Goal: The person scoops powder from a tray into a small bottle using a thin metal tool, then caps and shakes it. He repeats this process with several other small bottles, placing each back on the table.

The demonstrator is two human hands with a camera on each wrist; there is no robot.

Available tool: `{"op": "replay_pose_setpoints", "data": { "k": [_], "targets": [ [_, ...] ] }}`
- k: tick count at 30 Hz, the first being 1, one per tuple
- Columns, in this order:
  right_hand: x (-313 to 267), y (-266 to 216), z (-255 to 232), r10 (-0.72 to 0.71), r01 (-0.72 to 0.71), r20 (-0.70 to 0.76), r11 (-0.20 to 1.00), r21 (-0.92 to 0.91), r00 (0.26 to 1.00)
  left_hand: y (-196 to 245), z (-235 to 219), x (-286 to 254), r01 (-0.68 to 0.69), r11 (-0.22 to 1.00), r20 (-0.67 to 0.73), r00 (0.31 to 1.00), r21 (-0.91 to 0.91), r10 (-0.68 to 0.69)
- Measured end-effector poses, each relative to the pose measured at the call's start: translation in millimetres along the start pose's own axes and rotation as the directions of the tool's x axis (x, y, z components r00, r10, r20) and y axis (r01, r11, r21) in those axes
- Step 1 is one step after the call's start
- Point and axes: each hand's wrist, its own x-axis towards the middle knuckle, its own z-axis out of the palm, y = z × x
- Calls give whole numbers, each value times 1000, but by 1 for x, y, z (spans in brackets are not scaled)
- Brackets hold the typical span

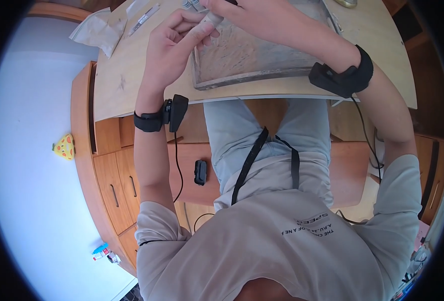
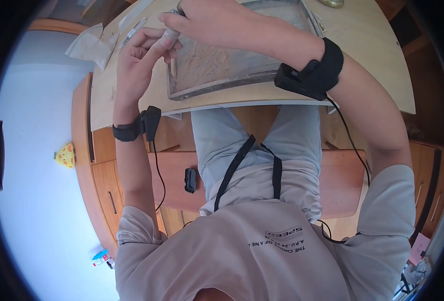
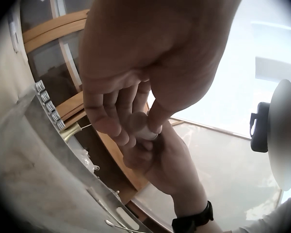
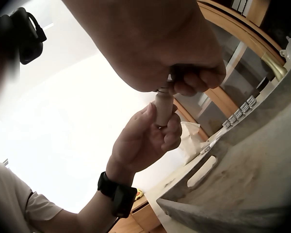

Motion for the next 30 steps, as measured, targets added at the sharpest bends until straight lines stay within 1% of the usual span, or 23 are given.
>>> {"op": "replay_pose_setpoints", "data": {
  "k": [2,4,6,7,9,11,12,14,15,17,18,19,21,23,25,27,29,30],
  "targets": [
    [9,23,14,-66,67,-65,998,11,996,-1,-1,1,20,998,17,1000,-58,-19],
    [8,37,18,-232,243,-123,966,84,965,-6,-2,1,38,994,30,999,-106,-35],
    [7,39,15,-213,229,-109,961,157,971,-9,-5,2,47,988,42,998,-146,-41],
    [2,29,9,-114,123,-58,973,197,992,-10,-5,3,48,990,41,998,-132,-43],
    [-1,14,-4,25,-35,50,976,213,998,-9,-2,3,49,993,39,998,-105,-45],
    [-1,9,-12,104,-131,156,976,176,982,-10,2,3,54,995,33,998,-84,-52],
    [-2,13,-13,30,-56,143,982,181,989,-10,3,4,56,996,27,998,-73,-54],
    [-2,26,-12,-123,99,119,977,188,985,-12,-1,3,81,986,67,995,-149,-71],
    [0,33,-6,-215,204,37,959,198,976,-14,-3,2,94,978,88,993,-186,-79],
    [2,47,9,-385,403,-128,895,192,914,-19,-7,2,162,923,151,982,-349,-115],
    [3,47,9,-363,378,-107,899,222,926,-21,-9,1,196,883,184,975,-426,-127],
    [3,48,9,-341,352,-88,902,250,936,-22,-9,1,204,876,191,973,-436,-132],
    [3,45,9,-253,258,-53,920,296,966,-22,-11,0,222,862,207,968,-455,-140],
    [-1,35,5,-121,120,-19,936,331,993,-23,-11,0,224,872,209,967,-435,-144],
    [1,19,-4,27,-36,75,993,116,997,-25,-10,0,230,880,213,965,-415,-152],
    [2,24,-5,-11,5,85,997,74,996,-24,-10,1,235,888,217,963,-395,-158],
    [1,56,2,-236,228,13,950,215,972,-26,-11,0,259,874,230,957,-412,-176],
    [0,56,1,-220,211,11,949,232,976,-26,-11,0,272,866,238,954,-419,-184]
  ]
}}
